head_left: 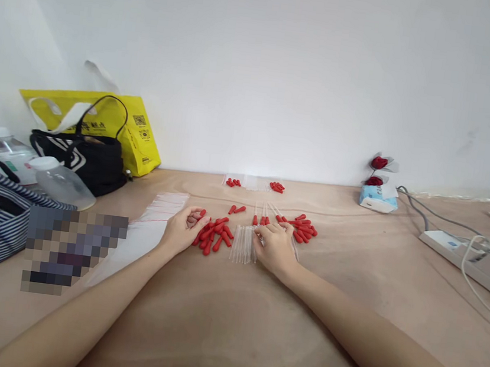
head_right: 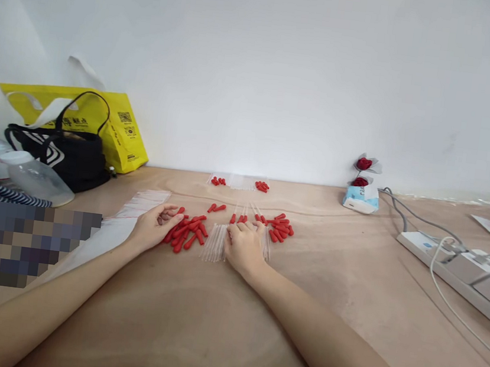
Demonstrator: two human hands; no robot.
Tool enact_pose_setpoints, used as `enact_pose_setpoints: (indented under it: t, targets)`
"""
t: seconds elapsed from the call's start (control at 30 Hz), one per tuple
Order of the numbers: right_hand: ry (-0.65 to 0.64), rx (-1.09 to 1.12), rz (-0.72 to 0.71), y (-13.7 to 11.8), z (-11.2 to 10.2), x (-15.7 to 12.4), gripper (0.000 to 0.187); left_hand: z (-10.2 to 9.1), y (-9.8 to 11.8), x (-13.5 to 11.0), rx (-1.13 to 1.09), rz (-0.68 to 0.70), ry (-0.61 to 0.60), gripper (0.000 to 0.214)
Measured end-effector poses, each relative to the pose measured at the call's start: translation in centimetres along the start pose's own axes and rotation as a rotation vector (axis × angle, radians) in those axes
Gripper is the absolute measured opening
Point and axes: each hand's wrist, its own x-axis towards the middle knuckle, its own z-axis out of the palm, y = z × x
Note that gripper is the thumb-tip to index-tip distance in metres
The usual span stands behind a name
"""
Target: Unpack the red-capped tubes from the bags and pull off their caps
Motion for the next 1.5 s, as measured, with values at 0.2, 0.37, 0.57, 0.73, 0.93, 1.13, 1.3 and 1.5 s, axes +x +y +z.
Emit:
enact_pose_setpoints:
  t: [0.2, 0.37, 0.57, 0.73, 0.93, 1.13, 1.3, 1.5]
  targets:
    - [-0.039, -0.046, -0.044, -0.7, 0.2, -0.3, 0.016, -0.4, 0.0, -0.2, 0.123, 0.083, 0.094, 0.033]
    - [-0.088, -0.061, -0.085, -1.0, -0.5, -0.5, 0.027, -0.4, 0.0, -0.5, 0.153, 0.131, 0.087, 0.026]
    - [-0.087, 0.008, -0.097, -0.7, -1.3, -0.7, 0.029, 0.1, 1.8, 0.1, 0.285, 0.243, 0.045, 0.026]
    - [-0.038, 0.058, -0.138, 0.8, -2.7, -2.1, 0.021, 2.9, 6.8, 2.2, 0.501, 0.194, -0.243, 0.027]
    - [-0.028, 0.054, -0.143, 2.6, -4.3, -3.6, 0.021, 8.3, 10.0, 5.5, 0.588, 0.04, -0.368, 0.038]
    - [0.012, 0.059, -0.154, 2.9, -4.0, -3.4, 0.019, 9.4, 10.2, 6.9, 0.629, 0.003, -0.394, 0.027]
    - [0.123, 0.046, -0.115, 2.9, -3.9, -3.3, 0.012, 5.3, 10.1, 5.3, 0.594, 0.186, -0.283, 0.025]
    - [0.243, -0.068, -0.205, 2.1, -3.5, -2.5, 0.029, 1.2, 6.3, -1.2, 0.485, 0.669, -0.086, 0.02]
